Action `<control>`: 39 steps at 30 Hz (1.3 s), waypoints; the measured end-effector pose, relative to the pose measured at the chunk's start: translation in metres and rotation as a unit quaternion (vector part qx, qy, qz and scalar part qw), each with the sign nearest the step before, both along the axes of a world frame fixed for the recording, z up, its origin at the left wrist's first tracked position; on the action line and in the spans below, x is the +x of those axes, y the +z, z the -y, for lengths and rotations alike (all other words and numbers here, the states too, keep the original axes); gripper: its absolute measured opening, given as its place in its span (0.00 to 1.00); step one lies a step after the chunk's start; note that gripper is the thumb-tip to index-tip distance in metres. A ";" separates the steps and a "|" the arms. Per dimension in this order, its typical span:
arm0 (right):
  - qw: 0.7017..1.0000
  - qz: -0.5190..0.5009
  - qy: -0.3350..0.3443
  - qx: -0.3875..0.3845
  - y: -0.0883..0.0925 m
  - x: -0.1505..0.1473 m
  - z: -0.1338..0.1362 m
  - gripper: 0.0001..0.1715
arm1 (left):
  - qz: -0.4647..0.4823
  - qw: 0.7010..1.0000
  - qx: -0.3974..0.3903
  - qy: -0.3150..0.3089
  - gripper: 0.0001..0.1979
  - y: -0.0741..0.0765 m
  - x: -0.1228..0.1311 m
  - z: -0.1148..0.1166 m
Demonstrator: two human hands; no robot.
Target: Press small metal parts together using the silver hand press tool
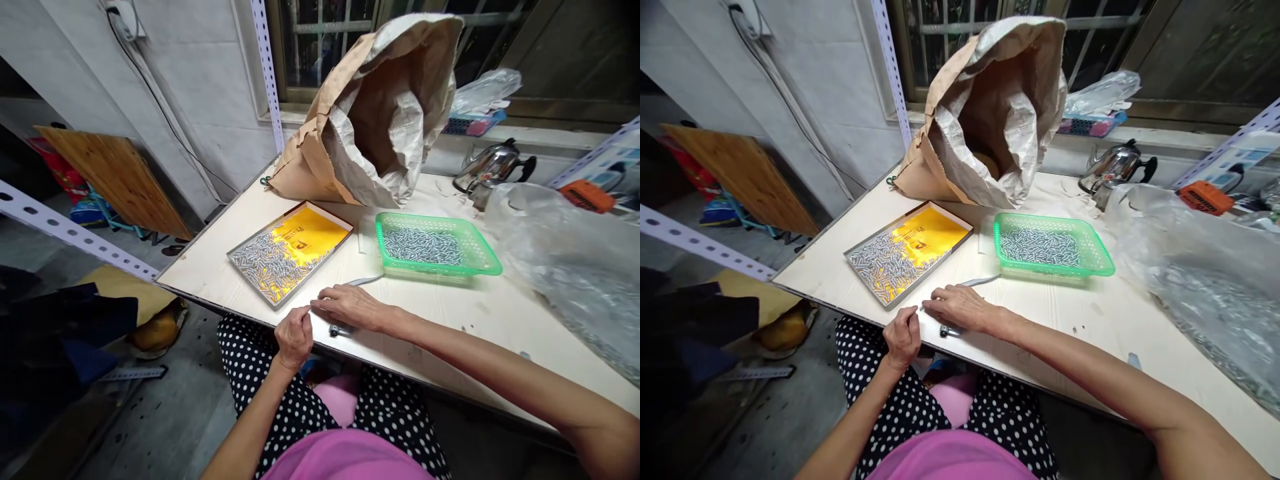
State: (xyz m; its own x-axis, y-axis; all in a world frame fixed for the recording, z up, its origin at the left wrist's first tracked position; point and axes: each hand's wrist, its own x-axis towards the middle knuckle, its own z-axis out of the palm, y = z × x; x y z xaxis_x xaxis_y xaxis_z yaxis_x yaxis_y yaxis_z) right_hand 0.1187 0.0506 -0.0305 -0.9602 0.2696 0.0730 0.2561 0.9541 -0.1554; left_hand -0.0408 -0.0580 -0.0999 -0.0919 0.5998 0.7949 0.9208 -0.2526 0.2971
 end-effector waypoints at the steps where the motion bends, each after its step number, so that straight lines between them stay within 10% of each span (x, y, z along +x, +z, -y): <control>1: 1.000 -0.006 0.003 0.015 -0.004 -0.005 0.001 0.16 | -0.003 1.000 0.004 -0.003 0.07 0.001 0.000 0.000; 11: 0.997 -0.064 -0.019 0.045 -0.016 -0.038 0.002 0.08 | 0.055 0.998 -0.004 -0.012 0.09 0.015 0.005 0.003; 17: 0.927 -0.289 -0.224 0.085 0.050 0.058 -0.054 0.12 | 0.069 0.990 -0.116 -0.049 0.09 0.084 -0.021 -0.020; 21: 0.896 -0.191 -0.366 0.167 0.060 0.130 -0.090 0.17 | -0.044 0.970 -0.236 -0.035 0.10 0.106 -0.047 -0.080; 30: 0.942 -0.183 -0.275 -0.059 0.023 0.108 0.022 0.16 | -0.247 0.863 -0.424 -0.115 0.13 0.085 -0.061 -0.136; 39: 0.948 -0.124 -0.273 -0.103 -0.012 0.082 0.042 0.17 | -0.198 0.815 -0.538 -0.085 0.09 0.108 -0.045 -0.148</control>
